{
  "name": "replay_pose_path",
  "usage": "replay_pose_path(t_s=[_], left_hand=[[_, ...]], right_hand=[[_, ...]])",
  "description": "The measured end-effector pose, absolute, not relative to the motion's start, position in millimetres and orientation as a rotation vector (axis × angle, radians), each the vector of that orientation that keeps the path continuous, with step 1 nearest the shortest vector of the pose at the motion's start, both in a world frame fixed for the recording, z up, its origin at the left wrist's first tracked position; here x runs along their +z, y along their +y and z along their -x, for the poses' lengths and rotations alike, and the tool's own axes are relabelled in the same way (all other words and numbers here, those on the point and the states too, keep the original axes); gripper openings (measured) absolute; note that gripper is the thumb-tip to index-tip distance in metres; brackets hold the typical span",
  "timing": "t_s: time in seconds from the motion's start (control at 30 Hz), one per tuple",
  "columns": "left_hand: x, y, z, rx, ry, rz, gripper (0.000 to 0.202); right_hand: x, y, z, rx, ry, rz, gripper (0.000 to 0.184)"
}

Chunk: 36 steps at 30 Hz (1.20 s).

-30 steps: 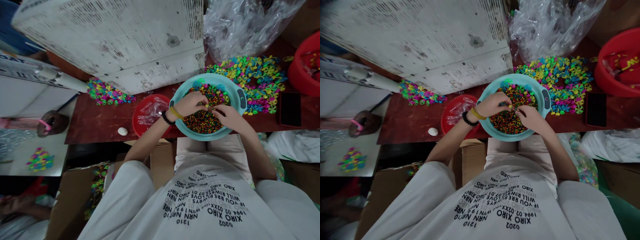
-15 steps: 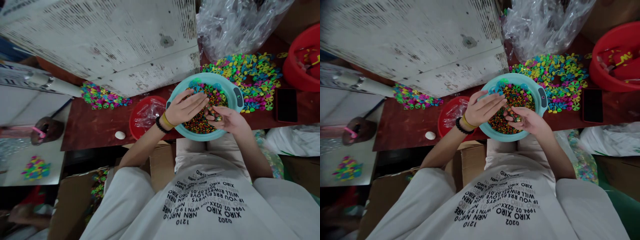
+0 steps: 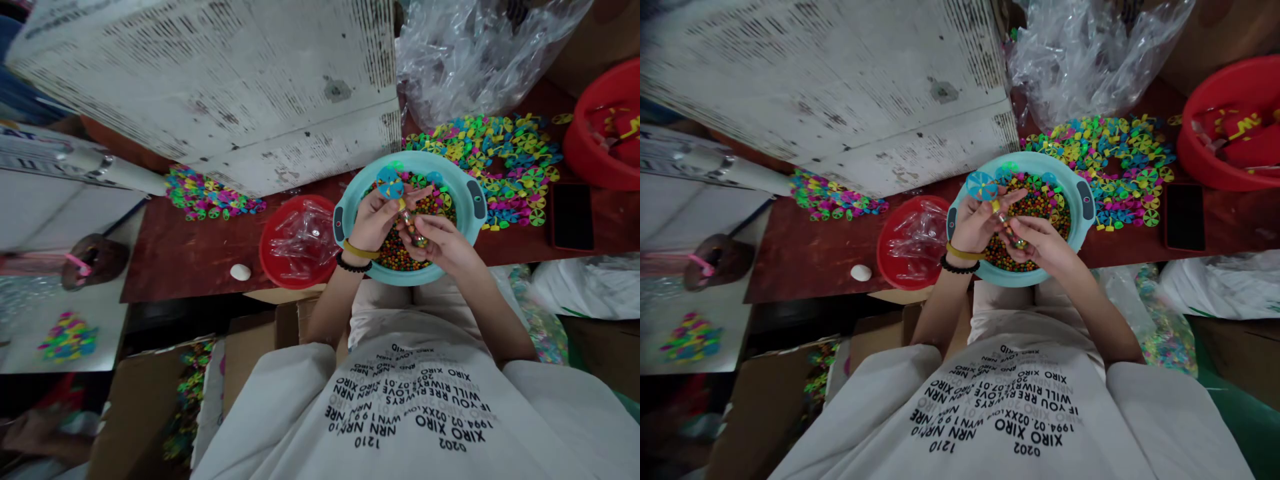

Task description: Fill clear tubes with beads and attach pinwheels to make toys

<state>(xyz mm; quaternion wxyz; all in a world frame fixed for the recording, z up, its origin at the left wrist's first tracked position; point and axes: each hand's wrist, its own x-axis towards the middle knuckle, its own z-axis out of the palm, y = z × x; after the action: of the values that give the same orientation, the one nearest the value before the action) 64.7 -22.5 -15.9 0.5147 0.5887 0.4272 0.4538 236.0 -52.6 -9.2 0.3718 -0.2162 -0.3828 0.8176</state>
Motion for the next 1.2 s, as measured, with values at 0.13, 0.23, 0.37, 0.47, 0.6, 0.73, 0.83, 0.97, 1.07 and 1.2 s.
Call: replay_pose_path(t_s=[0.13,0.23,0.37,0.47,0.6,0.73,0.83,0.97,1.07,1.2], left_hand=[[-15,-27,-59,1.073,0.924,-1.393,0.086],[-11,-28,-64,1.118,0.958,-1.41,0.082],[-8,-35,-73,1.162,1.006,-1.459,0.074],[-9,-42,-71,1.127,0.98,-1.324,0.064],[-17,-44,-62,0.978,0.868,-1.326,0.075],[-24,-39,-63,1.114,1.028,-1.288,0.065],[-23,-42,-67,1.244,1.083,-1.247,0.056],[-21,-53,-63,1.169,0.989,-1.228,0.056],[-23,-63,-55,1.124,0.796,-1.297,0.067],[-28,-74,-55,1.133,0.984,-1.335,0.082]], right_hand=[[-2,-55,-236,2.439,-0.865,0.25,0.045],[-2,-56,-231,2.211,-0.905,0.395,0.046],[-6,-57,-228,1.733,-1.112,0.765,0.05],[-6,-58,-231,1.886,-1.111,0.721,0.051],[-4,-60,-237,2.415,-0.942,0.373,0.05],[-10,-59,-233,2.045,-1.07,0.68,0.05],[-15,-60,-227,1.459,-1.267,1.049,0.046],[-11,-66,-226,1.726,-1.251,0.91,0.041],[-4,-71,-228,2.254,-1.238,0.568,0.051],[2,-77,-223,1.994,-1.329,0.658,0.049]])
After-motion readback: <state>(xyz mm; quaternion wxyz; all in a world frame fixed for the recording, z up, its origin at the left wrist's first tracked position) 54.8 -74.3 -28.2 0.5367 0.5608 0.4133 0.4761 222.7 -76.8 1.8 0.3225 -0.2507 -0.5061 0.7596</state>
